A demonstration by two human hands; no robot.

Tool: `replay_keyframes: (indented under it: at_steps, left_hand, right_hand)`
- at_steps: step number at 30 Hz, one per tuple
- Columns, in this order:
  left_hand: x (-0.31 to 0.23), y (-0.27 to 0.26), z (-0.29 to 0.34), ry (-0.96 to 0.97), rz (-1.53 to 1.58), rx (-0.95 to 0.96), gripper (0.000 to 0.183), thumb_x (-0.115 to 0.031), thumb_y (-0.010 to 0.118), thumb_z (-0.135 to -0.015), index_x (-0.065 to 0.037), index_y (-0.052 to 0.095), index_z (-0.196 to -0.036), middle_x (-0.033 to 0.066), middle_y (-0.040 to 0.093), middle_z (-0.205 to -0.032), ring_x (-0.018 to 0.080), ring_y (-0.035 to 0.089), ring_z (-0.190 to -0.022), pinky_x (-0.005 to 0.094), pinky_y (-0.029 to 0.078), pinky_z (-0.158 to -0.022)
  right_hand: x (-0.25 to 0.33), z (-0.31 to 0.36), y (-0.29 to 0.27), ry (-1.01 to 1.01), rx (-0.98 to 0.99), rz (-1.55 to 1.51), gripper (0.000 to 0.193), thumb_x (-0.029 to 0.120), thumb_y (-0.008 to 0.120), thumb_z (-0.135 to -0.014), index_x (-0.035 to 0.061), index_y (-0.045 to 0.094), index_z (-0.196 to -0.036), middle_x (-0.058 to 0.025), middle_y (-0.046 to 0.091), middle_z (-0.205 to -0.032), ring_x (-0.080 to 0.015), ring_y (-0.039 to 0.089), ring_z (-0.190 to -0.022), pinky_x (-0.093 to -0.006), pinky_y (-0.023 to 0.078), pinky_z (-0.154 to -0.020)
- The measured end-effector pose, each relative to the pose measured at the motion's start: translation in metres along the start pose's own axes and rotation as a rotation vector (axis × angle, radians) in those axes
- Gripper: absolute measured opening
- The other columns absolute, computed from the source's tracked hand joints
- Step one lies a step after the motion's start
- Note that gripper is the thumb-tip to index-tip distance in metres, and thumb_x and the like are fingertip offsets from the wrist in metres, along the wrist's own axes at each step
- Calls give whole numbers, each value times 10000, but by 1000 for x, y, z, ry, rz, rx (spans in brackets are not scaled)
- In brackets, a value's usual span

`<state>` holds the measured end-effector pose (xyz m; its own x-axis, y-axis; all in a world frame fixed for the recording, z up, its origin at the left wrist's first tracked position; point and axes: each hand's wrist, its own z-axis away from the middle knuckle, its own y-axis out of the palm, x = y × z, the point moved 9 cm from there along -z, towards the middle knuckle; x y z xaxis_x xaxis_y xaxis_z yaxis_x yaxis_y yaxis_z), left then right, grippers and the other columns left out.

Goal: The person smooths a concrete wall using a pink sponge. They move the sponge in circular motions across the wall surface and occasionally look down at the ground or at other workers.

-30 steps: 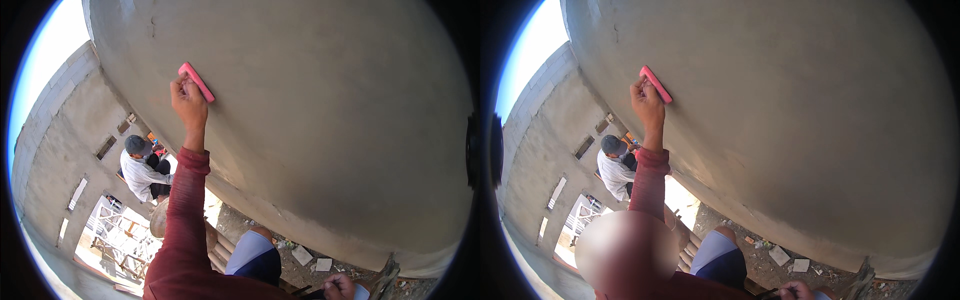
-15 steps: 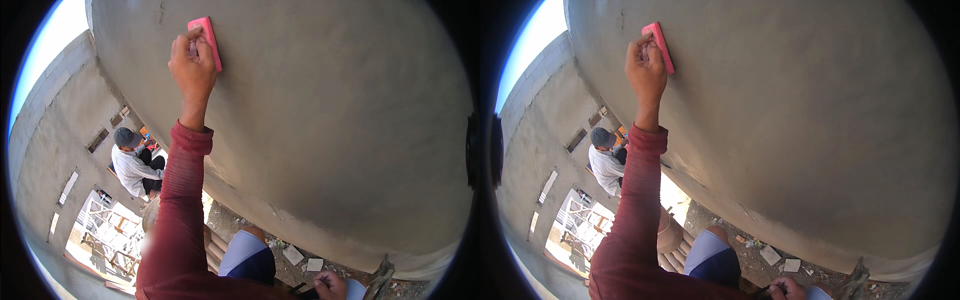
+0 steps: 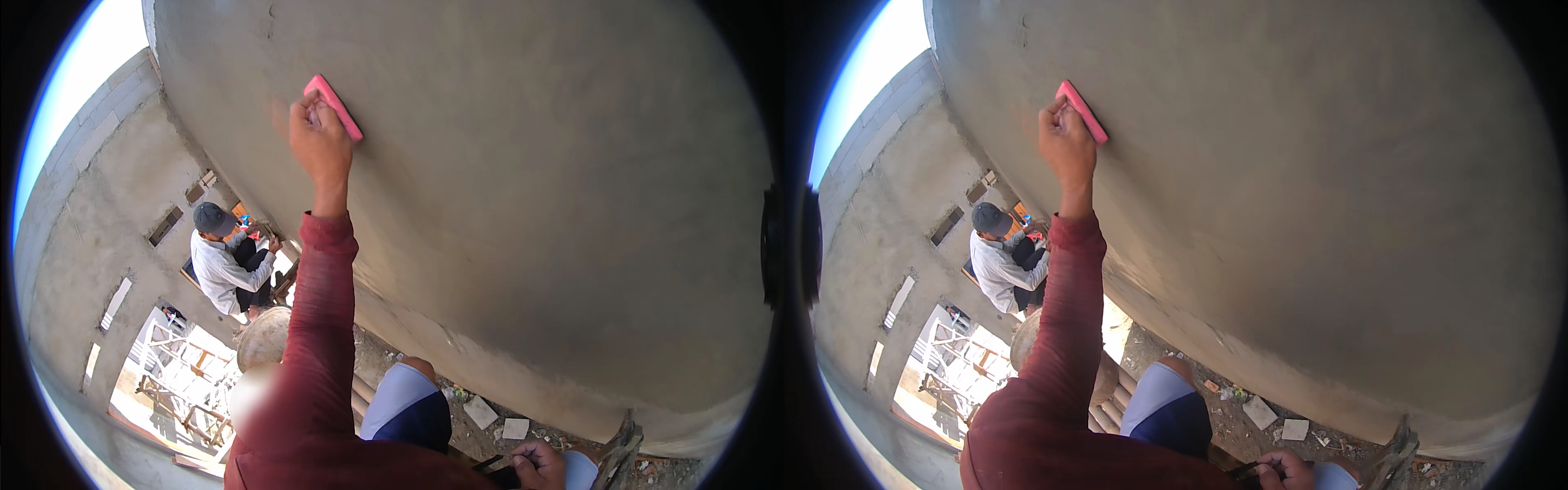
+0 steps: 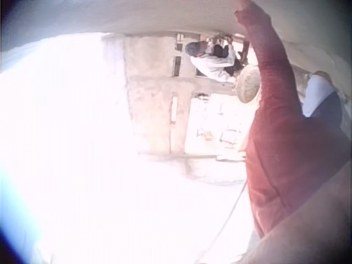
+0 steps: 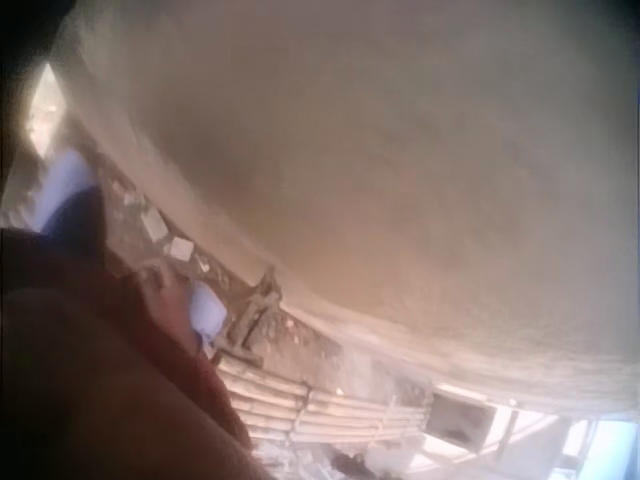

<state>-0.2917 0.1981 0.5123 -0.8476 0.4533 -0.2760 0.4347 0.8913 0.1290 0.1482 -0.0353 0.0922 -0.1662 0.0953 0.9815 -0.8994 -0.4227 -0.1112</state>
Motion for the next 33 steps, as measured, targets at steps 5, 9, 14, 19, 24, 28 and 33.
replay_keyframes:
  at_steps: [5, 9, 14, 19, 24, 28, 33]
  left_hand:
    - [-154, -23, 325, 136, 530, 1160, 351, -83, 757, -973, -114, 760, -1323, 54, 742, -1113, 221, 685, -944, 379, 450, -863]
    - [-207, -57, 435, -599, 1165, 1535, 357, -205, 699, -1098, -38, 717, -1412, 138, 725, -1340, 307, 664, -1256, 443, 469, -1122]
    - [-221, -36, 448, -817, 1443, 1595, 379, -229, 653, -1138, -31, 681, -1460, 167, 690, -1465, 316, 625, -1393, 465, 471, -1189]
    - [-223, -28, 470, -1172, 1541, 1801, 396, -182, 640, -1145, -35, 633, -1513, 166, 668, -1513, 313, 613, -1426, 458, 511, -1164]
    - [-196, -10, 495, -1809, 1775, 1397, 406, -146, 628, -1150, -32, 604, -1539, 152, 693, -1455, 260, 668, -1330, 433, 540, -1120]
    - [-194, -4, 464, -1474, 1679, 1354, 394, -151, 668, -1135, -24, 642, -1507, 104, 735, -1352, 174, 679, -1246, 350, 528, -1094]
    - [-179, -7, 462, -1309, 1411, 1452, 240, -95, 737, -1090, 6, 766, -1304, 88, 780, -1223, 161, 723, -1117, 333, 567, -1014]
  right_hand:
    - [-40, -21, -31, -137, -368, -456, 156, 150, 591, -1075, 42, 661, -1164, -101, 725, -1057, -165, 687, -958, -311, 542, -817]
    - [-40, -28, -35, -79, -508, -848, 235, 215, 521, -1081, 4, 618, -1122, -104, 697, -1042, -211, 690, -953, -367, 564, -846]
    - [-22, -33, 9, 115, -49, -1180, 454, 292, 497, -1131, -5, 581, -1463, -150, 659, -1420, -292, 675, -1277, -467, 516, -1143]
    - [-20, -29, 21, 47, 86, -1263, 564, 325, 539, -1164, -3, 475, -1618, -143, 623, -1521, -293, 647, -1376, -501, 523, -1170]
    - [-19, -45, 9, -163, 49, -1262, 578, 250, 692, -1110, 6, 499, -1598, -149, 688, -1437, -276, 733, -1259, -463, 626, -1056]
    - [-32, -49, 5, -78, -193, -1055, 563, 297, 652, -1141, 2, 503, -1597, -143, 687, -1446, -249, 727, -1267, -448, 615, -1070]
    - [-29, -54, 18, -56, -12, -1012, 566, 258, 654, -1139, 7, 493, -1620, -119, 681, -1461, -216, 697, -1302, -411, 575, -1111]
